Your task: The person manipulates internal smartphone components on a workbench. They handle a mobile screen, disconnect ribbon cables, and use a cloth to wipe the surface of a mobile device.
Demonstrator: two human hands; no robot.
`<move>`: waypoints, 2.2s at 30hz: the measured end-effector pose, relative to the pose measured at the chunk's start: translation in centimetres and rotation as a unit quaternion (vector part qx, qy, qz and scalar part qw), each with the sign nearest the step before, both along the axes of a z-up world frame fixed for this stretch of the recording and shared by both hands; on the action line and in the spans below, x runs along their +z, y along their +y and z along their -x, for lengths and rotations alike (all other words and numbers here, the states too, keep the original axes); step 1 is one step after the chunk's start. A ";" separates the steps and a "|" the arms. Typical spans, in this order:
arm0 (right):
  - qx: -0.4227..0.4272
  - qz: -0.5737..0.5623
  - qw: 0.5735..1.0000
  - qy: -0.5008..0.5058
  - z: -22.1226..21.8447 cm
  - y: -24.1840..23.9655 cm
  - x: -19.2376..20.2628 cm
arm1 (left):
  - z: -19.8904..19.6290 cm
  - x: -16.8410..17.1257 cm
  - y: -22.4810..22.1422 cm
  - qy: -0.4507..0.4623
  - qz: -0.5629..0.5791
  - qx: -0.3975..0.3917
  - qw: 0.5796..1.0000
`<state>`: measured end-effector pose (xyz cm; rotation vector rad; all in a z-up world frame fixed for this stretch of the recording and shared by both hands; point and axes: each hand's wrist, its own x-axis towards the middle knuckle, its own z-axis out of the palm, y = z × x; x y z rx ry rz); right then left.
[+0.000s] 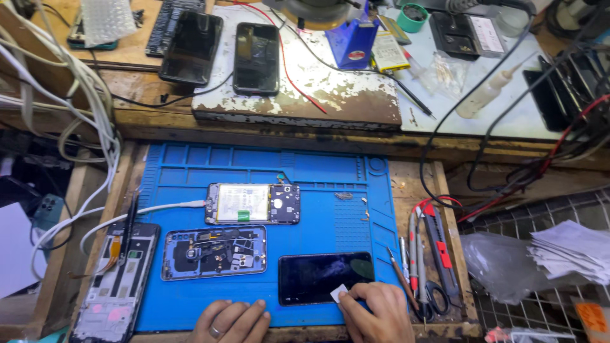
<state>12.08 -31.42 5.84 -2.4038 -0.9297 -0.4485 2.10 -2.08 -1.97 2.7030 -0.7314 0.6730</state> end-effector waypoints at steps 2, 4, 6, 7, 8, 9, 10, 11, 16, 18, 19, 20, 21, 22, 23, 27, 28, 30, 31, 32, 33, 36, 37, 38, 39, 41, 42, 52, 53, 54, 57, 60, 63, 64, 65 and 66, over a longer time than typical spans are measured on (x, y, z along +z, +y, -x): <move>0.007 -0.003 1.000 0.002 0.2 0.1 0.5 | 0.8 -1.2 -0.1 -0.008 -0.003 0.010 1.000; 0.009 -0.006 1.000 0.006 0.2 0.3 0.8 | 1.1 -2.4 -0.2 -0.045 -0.006 0.022 0.999; 0.002 -0.009 1.000 0.010 0.2 0.5 1.1 | 1.5 -3.4 -0.4 -0.047 -0.009 0.035 0.998; -0.001 -0.010 1.000 0.013 0.1 0.6 1.2 | 1.6 -3.9 -0.4 -0.047 -0.011 0.041 0.998; 0.001 -0.010 1.000 0.011 0.1 0.7 1.3 | 1.6 -4.3 -0.2 -0.044 -0.020 0.023 0.999; 0.002 -0.010 1.000 0.010 0.1 0.7 1.4 | 1.5 -4.8 0.2 -0.041 -0.028 0.004 0.999; 0.003 -0.010 1.000 0.009 0.1 0.7 1.4 | 1.6 -5.3 0.4 -0.036 -0.036 -0.015 0.999; 0.007 -0.008 1.000 0.015 0.1 0.6 1.5 | 1.7 -5.8 0.4 -0.038 -0.031 -0.007 0.999; 0.013 0.001 1.000 0.023 0.2 0.5 1.8 | 1.9 -7.5 0.6 -0.034 -0.019 -0.004 0.999; 0.007 0.003 1.000 0.027 0.1 0.6 2.0 | 1.4 -7.8 0.5 -0.052 -0.026 0.000 0.998; 0.005 0.004 1.000 0.029 0.1 0.7 2.0 | 1.2 -7.8 0.5 -0.060 -0.031 0.002 0.998; 0.008 0.002 1.000 0.030 0.2 0.7 2.1 | 1.2 -7.6 0.5 -0.060 -0.028 0.001 0.998; 0.012 0.000 0.999 0.030 0.2 0.6 2.1 | 1.3 -7.2 0.6 -0.061 -0.025 -0.001 0.998; 0.016 -0.003 0.999 0.030 0.1 0.6 2.2 | 1.2 -6.8 0.7 -0.062 -0.022 -0.003 0.998; 0.017 0.000 0.999 0.027 0.1 0.6 2.2 | 1.0 -6.3 0.8 -0.054 -0.023 -0.011 0.998; 0.021 0.009 1.000 0.021 0.1 0.7 2.3 | -0.1 -4.2 1.2 -0.065 -0.005 -0.044 0.997; 0.023 0.010 1.000 0.020 0.1 0.7 2.4 | -0.5 -3.6 1.3 -0.080 0.005 -0.052 0.995; 0.023 0.009 1.000 0.009 -0.1 0.9 2.6 | -0.9 -2.4 0.7 -0.065 0.016 -0.036 0.997; 0.023 0.009 1.000 0.004 -0.2 1.0 2.7 | -1.1 -1.8 0.5 -0.058 0.021 -0.029 0.998; 0.027 0.010 1.000 -0.002 -0.2 1.1 2.9 | -1.2 -1.0 0.5 -0.056 0.021 -0.032 0.998; 0.031 0.010 0.999 -0.007 -0.3 1.2 3.0 | -1.5 -0.3 0.6 -0.054 0.021 -0.036 0.998; 0.035 0.012 0.999 -0.020 -0.6 1.4 3.4 | -2.6 1.7 1.0 -0.079 0.011 -0.052 0.995; 0.036 0.013 0.999 -0.025 -0.8 1.6 3.5 | -3.0 2.4 1.1 -0.094 0.005 -0.059 0.994; 0.030 0.008 0.999 -0.023 -0.9 1.7 3.5 | -3.1 3.1 1.0 -0.061 0.014 -0.041 0.997; 0.025 0.003 0.999 -0.022 -1.0 1.8 3.6 | -2.8 3.9 0.6 -0.028 0.023 -0.023 0.999; 0.019 -0.006 0.999 -0.028 -1.6 2.0 3.8 | -3.4 5.2 0.1 0.011 0.038 -0.008 0.999; 0.017 -0.010 0.999 -0.033 -1.9 2.2 3.9 | -3.9 5.8 0.1 0.021 0.043 -0.013 0.999; -0.017 -0.045 0.999 0.017 -1.7 2.4 3.8 | -5.8 9.6 0.8 0.206 0.127 -0.041 0.969; -0.037 -0.052 0.998 0.028 -1.6 2.5 3.9 | -5.8 10.2 0.7 0.221 0.153 -0.038 0.963; -0.058 -0.061 0.996 0.034 -1.9 2.6 4.0 | -6.3 10.8 0.6 0.229 0.178 -0.035 0.956; -0.090 -0.054 0.994 0.038 -3.0 3.2 4.3 | -8.3 12.2 -0.3 0.194 0.178 0.004 0.965; -0.089 -0.016 0.994 0.055 -3.3 3.5 4.1 | -9.9 12.8 -1.4 0.174 0.120 0.019 0.977; -0.078 0.021 0.995 0.063 -3.8 3.8 3.9 | -11.4 13.1 -2.0 0.203 0.108 0.004 0.973; -0.075 0.034 0.994 0.067 -3.5 3.8 3.9 | -11.5 13.1 -2.2 0.223 0.115 -0.003 0.968; -0.048 0.036 0.996 0.073 -3.2 3.7 3.9 | -11.6 13.1 -2.4 0.223 0.115 -0.001 0.968; -0.020 0.035 0.996 0.077 -3.0 3.8 3.9 | -11.7 13.1 -2.5 0.220 0.113 0.002 0.969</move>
